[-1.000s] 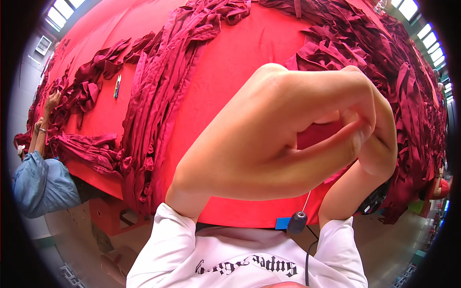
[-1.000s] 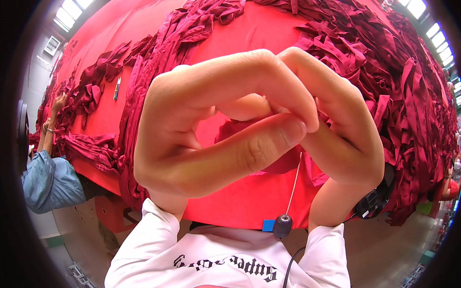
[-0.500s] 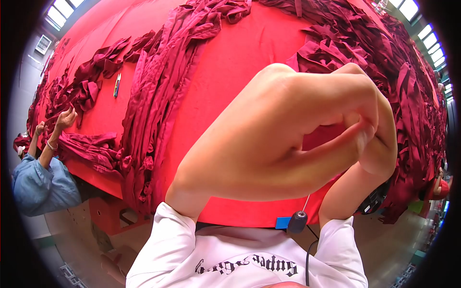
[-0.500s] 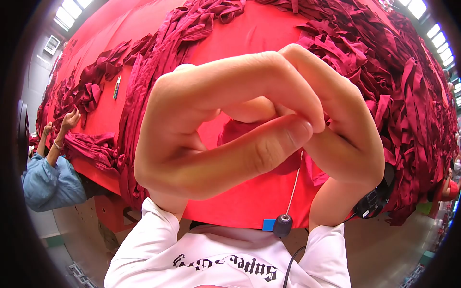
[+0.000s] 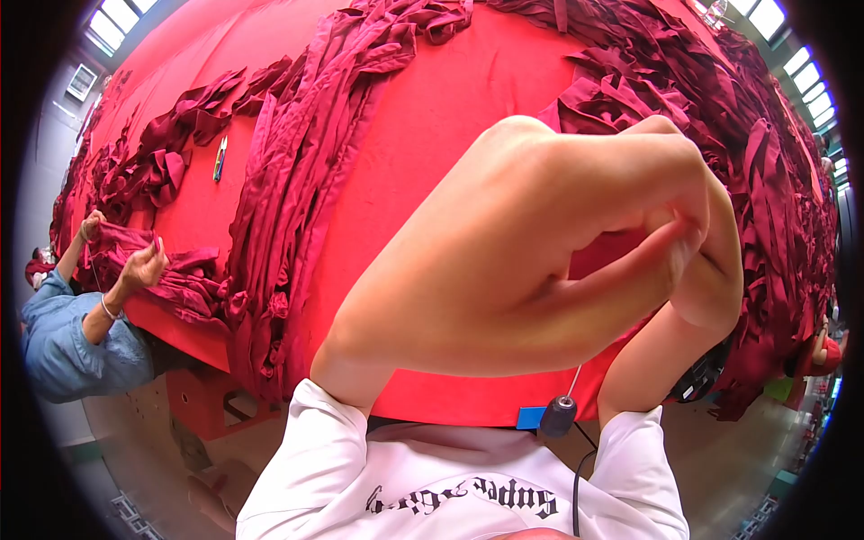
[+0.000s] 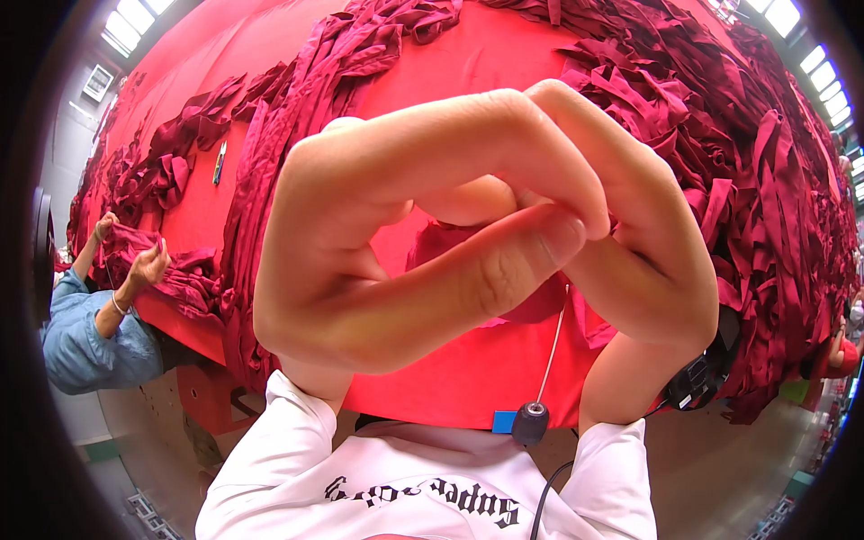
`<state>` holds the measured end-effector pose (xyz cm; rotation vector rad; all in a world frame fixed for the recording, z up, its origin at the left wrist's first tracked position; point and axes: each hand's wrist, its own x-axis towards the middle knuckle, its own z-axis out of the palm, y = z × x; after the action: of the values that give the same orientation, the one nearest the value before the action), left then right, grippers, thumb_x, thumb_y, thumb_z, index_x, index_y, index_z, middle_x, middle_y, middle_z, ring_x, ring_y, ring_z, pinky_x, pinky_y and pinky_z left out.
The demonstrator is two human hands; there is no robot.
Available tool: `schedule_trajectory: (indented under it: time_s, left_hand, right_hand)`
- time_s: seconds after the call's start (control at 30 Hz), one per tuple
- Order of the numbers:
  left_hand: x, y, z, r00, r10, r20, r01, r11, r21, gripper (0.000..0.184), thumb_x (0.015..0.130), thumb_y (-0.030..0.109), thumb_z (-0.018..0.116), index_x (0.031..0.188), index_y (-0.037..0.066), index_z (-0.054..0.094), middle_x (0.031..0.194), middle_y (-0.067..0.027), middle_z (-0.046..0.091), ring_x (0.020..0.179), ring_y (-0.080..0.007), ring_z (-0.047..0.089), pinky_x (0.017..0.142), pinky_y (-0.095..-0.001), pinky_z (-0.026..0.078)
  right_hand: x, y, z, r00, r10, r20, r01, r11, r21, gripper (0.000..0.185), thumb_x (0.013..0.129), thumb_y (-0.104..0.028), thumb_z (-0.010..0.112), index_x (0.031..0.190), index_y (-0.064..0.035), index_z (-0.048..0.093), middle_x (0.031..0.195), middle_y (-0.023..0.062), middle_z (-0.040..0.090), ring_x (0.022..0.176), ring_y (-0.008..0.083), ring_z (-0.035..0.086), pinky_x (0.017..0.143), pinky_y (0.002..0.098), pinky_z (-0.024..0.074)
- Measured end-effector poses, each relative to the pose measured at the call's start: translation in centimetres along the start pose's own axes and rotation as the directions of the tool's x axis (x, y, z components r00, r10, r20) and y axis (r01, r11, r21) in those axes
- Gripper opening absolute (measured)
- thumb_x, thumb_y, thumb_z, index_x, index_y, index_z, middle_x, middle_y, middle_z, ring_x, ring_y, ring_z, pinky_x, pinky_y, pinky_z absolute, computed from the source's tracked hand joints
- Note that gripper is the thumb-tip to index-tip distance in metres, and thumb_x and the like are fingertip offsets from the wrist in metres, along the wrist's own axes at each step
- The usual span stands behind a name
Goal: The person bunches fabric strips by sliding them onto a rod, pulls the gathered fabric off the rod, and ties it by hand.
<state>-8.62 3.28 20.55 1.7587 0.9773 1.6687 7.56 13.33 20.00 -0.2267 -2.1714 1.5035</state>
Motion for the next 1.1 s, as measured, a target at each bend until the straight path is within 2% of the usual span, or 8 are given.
schedule_trajectory:
  time_s: [0.07,0.1,0.13,0.27,0.43,0.97,1.03,1.1]
  left_hand:
    - [-0.08,-0.02,-0.02,1.0,-0.018,0.0,0.018,1.0,-0.005,0.003,0.086,0.005,0.06,0.087,0.004,0.062,0.074,-0.008,0.065,0.055,-0.0232,0.059,0.05,-0.0311,0.046]
    - [-0.11,-0.04,-0.09,1.0,-0.021,0.006,0.021,1.0,0.017,0.003,0.086,0.006,0.06,0.087,0.004,0.062,0.074,-0.0086,0.064,0.055,-0.0241,0.059,0.05,-0.0316,0.046]
    - [-0.1,-0.04,-0.15,1.0,-0.023,0.012,0.022,0.999,0.04,0.003,0.086,0.006,0.06,0.087,0.004,0.062,0.074,-0.0093,0.064,0.054,-0.025,0.059,0.05,-0.0321,0.046]
    - [-0.01,-0.1,-0.22,1.0,-0.005,0.013,0.004,0.998,0.055,0.004,0.086,0.006,0.06,0.088,0.004,0.063,0.073,-0.0094,0.063,0.053,-0.0253,0.059,0.049,-0.0323,0.046]
    - [0.02,-0.18,-0.17,1.0,-0.008,0.009,0.007,0.998,0.06,0.005,0.087,0.007,0.061,0.089,0.004,0.063,0.072,-0.0104,0.063,0.053,-0.0257,0.059,0.049,-0.0325,0.046]
    - [-0.01,-0.14,-0.03,1.0,-0.01,-0.005,0.011,0.998,0.057,0.005,0.086,0.007,0.06,0.089,0.004,0.063,0.073,-0.0111,0.063,0.055,-0.0274,0.06,0.05,-0.0332,0.047]
    - [0.01,-0.17,0.01,1.0,0.005,-0.012,-0.004,0.998,0.061,0.006,0.086,0.007,0.06,0.089,0.004,0.063,0.073,-0.0112,0.063,0.055,-0.0276,0.06,0.05,-0.0333,0.047]
    - [0.06,-0.26,0.01,1.0,0.014,-0.013,-0.013,0.998,0.064,0.006,0.086,0.007,0.06,0.089,0.003,0.063,0.073,-0.0112,0.063,0.055,-0.0278,0.06,0.05,-0.0333,0.047]
  right_hand:
    - [0.2,0.31,0.63,0.998,-0.024,-0.058,0.026,0.999,0.032,0.035,0.092,-0.022,0.059,0.113,0.0054,0.056,0.104,0.0056,0.055,0.09,0.011,0.055,0.076,0.0249,0.0429]
    - [0.47,0.43,0.83,0.996,-0.078,-0.052,0.081,0.996,0.039,0.031,0.088,-0.005,0.052,0.117,0.0059,0.053,0.093,0.0015,0.052,0.083,0.0076,0.049,0.07,0.0215,0.0386]
    - [0.65,0.46,0.87,0.99,-0.133,-0.046,0.135,0.99,0.045,0.038,0.083,0.011,0.045,0.121,0.0064,0.05,0.081,-0.0026,0.048,0.076,0.0041,0.042,0.065,0.0181,0.0343]
    - [0.71,0.21,0.65,0.995,-0.096,-0.024,0.096,0.995,0.009,0.045,0.085,0.011,0.046,0.13,0.0078,0.046,0.083,-0.0015,0.05,0.077,0.0052,0.045,0.066,0.0188,0.0364]
    - [0.37,0.84,0.56,0.986,-0.157,-0.061,0.155,0.987,-0.034,0.054,0.087,0.01,0.048,0.141,0.0068,0.042,0.088,0.0015,0.055,0.081,0.0075,0.051,0.072,0.0204,0.0411]
    - [0.25,0.78,0.6,0.989,-0.145,-0.038,0.144,0.989,-0.033,0.053,0.089,0.009,0.051,0.142,0.0069,0.041,0.089,0.0012,0.056,0.081,0.0074,0.051,0.072,0.0207,0.0415]
    - [0.11,0.32,1.03,0.991,-0.04,-0.126,0.035,0.998,-0.046,0.026,0.09,-0.014,0.057,0.11,0.0036,0.057,0.098,0.0025,0.056,0.088,0.008,0.054,0.077,0.0237,0.0424]
    - [0.07,0.18,1.03,0.992,-0.03,-0.126,0.025,0.999,-0.038,0.026,0.091,-0.013,0.056,0.11,0.0037,0.057,0.098,0.0024,0.056,0.088,0.0079,0.054,0.077,0.0237,0.0423]
